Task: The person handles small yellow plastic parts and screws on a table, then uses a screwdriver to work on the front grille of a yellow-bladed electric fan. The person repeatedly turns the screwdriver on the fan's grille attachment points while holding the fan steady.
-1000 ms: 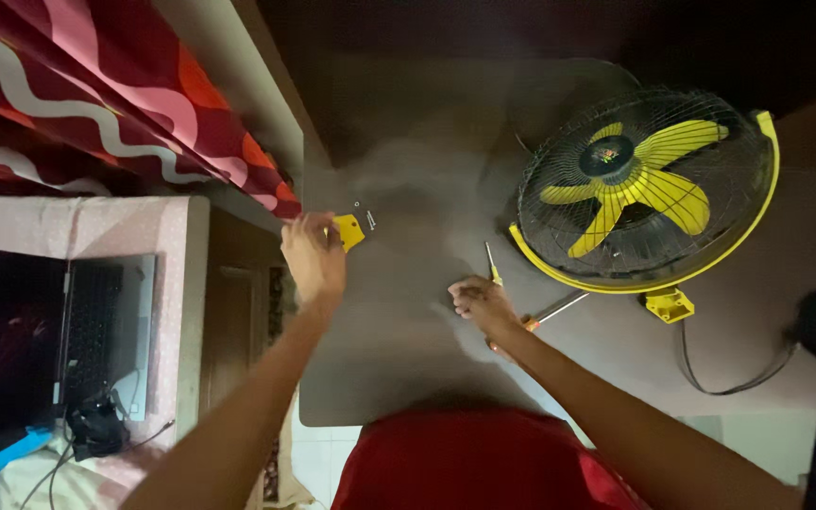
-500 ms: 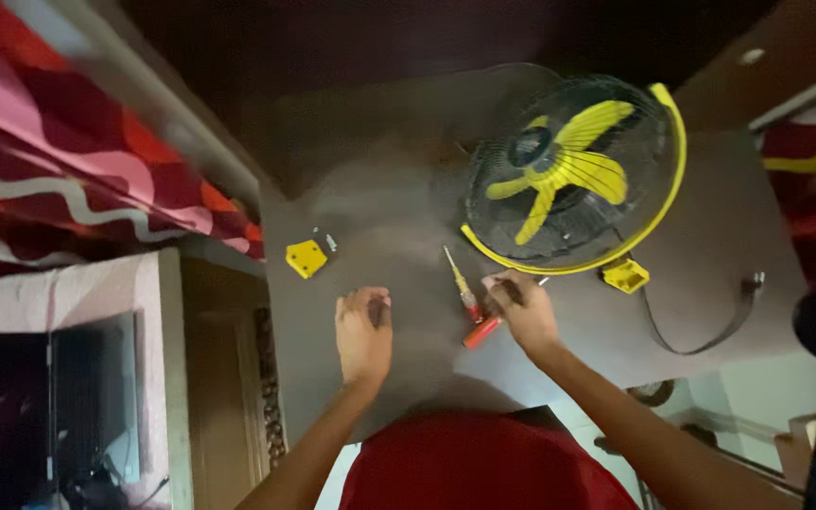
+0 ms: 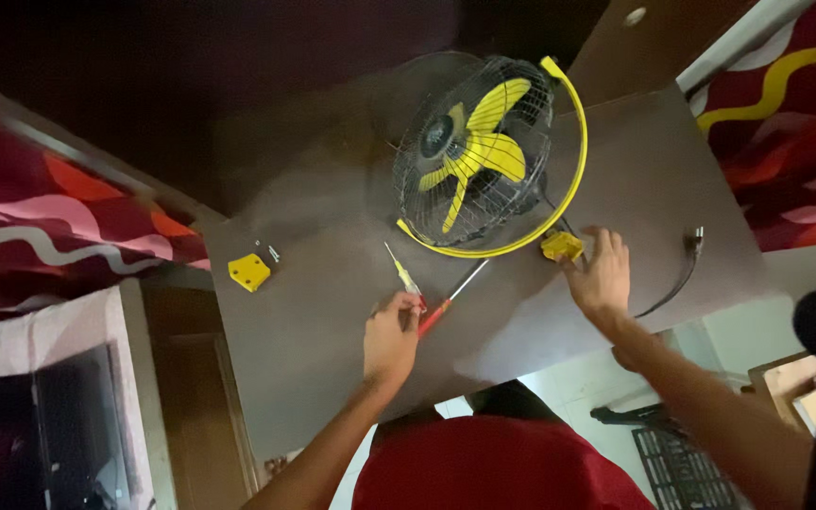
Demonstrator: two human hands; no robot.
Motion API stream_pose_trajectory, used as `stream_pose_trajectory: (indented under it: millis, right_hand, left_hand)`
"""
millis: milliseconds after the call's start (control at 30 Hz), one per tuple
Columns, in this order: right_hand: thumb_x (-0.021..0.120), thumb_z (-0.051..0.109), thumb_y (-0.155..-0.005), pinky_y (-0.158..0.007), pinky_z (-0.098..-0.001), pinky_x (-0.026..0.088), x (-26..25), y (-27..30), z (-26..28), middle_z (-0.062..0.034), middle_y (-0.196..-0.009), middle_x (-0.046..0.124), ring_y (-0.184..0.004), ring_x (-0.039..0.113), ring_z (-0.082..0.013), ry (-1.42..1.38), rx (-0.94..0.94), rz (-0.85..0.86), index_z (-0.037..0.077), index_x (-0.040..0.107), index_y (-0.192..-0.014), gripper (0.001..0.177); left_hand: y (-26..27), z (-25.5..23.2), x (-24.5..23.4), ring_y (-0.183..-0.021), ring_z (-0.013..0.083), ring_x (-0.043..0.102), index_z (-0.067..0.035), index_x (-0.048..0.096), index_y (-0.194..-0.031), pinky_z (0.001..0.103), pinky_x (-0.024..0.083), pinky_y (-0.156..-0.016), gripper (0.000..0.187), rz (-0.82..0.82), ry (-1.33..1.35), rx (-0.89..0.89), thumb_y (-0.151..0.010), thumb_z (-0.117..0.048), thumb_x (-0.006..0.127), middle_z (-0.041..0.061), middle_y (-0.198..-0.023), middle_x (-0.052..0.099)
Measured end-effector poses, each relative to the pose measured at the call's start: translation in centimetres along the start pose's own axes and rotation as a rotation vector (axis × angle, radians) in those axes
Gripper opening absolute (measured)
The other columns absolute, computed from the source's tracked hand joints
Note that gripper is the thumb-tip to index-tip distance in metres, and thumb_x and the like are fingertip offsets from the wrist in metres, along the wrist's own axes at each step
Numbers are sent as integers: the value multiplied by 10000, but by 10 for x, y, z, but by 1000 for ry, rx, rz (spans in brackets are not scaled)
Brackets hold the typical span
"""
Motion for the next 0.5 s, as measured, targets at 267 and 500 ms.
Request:
stream_pose_trajectory:
  millis: [267,500]
  right_hand:
    - [777,253,-898,-872,-447,588,52,-10,-45,-204,-1110,734,-1003,719,-337,-97,331,438,43,631,-1259,442]
    - [769,92,-825,-724,-341,571,63,68,-12,-150,-967,769,-826,717,-219,-770,575,548,5,630,-1166,378]
  left_hand:
    - [-1,-13,50,-809,213,763,-88,682,-1006,359,573,-705,72,77,72,-134,-967,-134,640,81,-883,766]
    - [7,-13,73,-753,204,751,-98,631,-1129,340,581,-691,275,116,278,-212,-969,-319,664,106,-893,760]
Point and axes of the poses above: each hand's wrist, its own y-axis away from the middle knuckle, its own x-axis out of the palm, z = x × y, the point moved 8 cm from there along -y, towards the middle knuckle
